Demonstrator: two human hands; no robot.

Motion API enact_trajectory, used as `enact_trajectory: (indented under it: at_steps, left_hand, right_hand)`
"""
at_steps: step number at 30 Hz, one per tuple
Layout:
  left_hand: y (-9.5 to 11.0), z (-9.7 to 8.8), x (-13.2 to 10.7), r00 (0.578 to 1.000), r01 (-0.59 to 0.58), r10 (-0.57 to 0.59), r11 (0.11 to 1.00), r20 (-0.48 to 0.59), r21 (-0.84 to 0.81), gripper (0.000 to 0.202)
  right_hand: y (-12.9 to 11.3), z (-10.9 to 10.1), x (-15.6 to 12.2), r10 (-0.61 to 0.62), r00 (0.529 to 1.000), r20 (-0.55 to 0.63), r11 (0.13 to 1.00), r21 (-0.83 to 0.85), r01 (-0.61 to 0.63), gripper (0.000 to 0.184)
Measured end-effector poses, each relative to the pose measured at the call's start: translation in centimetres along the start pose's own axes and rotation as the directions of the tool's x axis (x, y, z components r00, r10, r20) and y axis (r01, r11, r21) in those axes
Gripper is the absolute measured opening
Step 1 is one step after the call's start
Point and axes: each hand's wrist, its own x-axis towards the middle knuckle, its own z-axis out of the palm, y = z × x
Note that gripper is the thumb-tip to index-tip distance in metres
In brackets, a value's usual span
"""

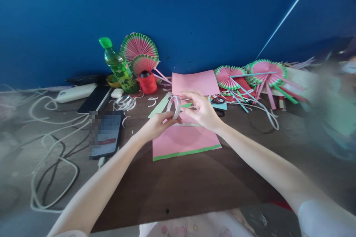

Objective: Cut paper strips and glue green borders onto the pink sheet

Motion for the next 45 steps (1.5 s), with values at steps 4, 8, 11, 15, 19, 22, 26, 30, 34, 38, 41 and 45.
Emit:
enact_trajectory:
  at_steps: [4,8,11,15,19,22,26,30,34,38,41,45]
  left_hand:
    - [-0.1,0.0,0.0,1.0,0.009,-0.009,1.0,-0.002,0.012,0.025]
    - [-0.4,0.0,0.0,1.0,-0.004,0.004,1.0,0.005,0.024,0.026]
    - [-0.6,0.1,0.1,0.998,-0.057,0.057,0.998,-0.002,-0.002,0.024]
    - [-0.9,0.1,0.2,0.991,-0.135,0.135,0.991,-0.005,0.003,0.02]
    - [-0.7,0.2,0.0,0.998,-0.063,0.065,0.994,-0.012,0.093,0.02]
    - [-0.3,0.3,-0.1,1.0,0.001,-0.001,1.0,0.01,0.025,0.031]
    - [-0.2,0.5,0.1,1.0,-0.018,0.017,0.961,-0.006,-0.278,0.034]
    - [-0.6,0.6,0.3,0.998,-0.043,0.03,0.966,-0.053,-0.254,0.027]
    - [-0.6,0.6,0.2,0.996,-0.051,0.037,0.979,-0.079,-0.195,0.025]
    - [-0.3,0.7,0.2,0.999,-0.03,0.016,0.96,-0.051,-0.278,0.025]
    - [-0.4,0.9,0.2,1.0,-0.012,0.005,0.946,-0.024,-0.323,0.026]
    - [-0.6,0.9,0.2,0.999,0.015,-0.025,0.951,-0.028,-0.309,0.025]
  right_hand:
    - [-0.3,-0.2,0.0,0.033,0.999,0.021,0.995,-0.093,-0.031,0.039]
    - [-0.5,-0.1,-0.1,0.038,0.999,-0.005,0.993,-0.11,-0.038,0.037]
    - [-0.3,-0.1,0.0,0.008,0.999,-0.033,0.999,-0.053,-0.01,0.04]
    - [0.2,-0.3,0.1,0.019,0.998,0.061,1.0,0.004,-0.02,0.052]
    - [0.4,-0.1,-0.1,-0.015,0.989,0.148,1.0,-0.011,0.017,0.055]
    - [0.1,0.3,-0.3,-0.066,0.989,0.135,0.992,-0.101,0.08,0.052]
    - [-0.3,0.7,-0.5,-0.133,0.982,0.134,0.978,-0.141,0.152,0.048]
    - [-0.3,0.6,-0.5,-0.114,0.985,0.132,0.991,-0.054,0.122,0.053]
    - [-0.3,0.4,-0.6,-0.14,0.982,0.127,0.983,-0.097,0.153,0.039]
    - [-0.5,0.4,-0.6,-0.13,0.982,0.14,0.977,-0.151,0.151,0.03]
    - [-0.7,0.4,-0.6,-0.094,0.985,0.147,0.985,-0.128,0.114,0.026]
    - [-0.5,0.4,-0.7,-0.038,0.985,0.168,0.998,-0.048,0.046,0.012]
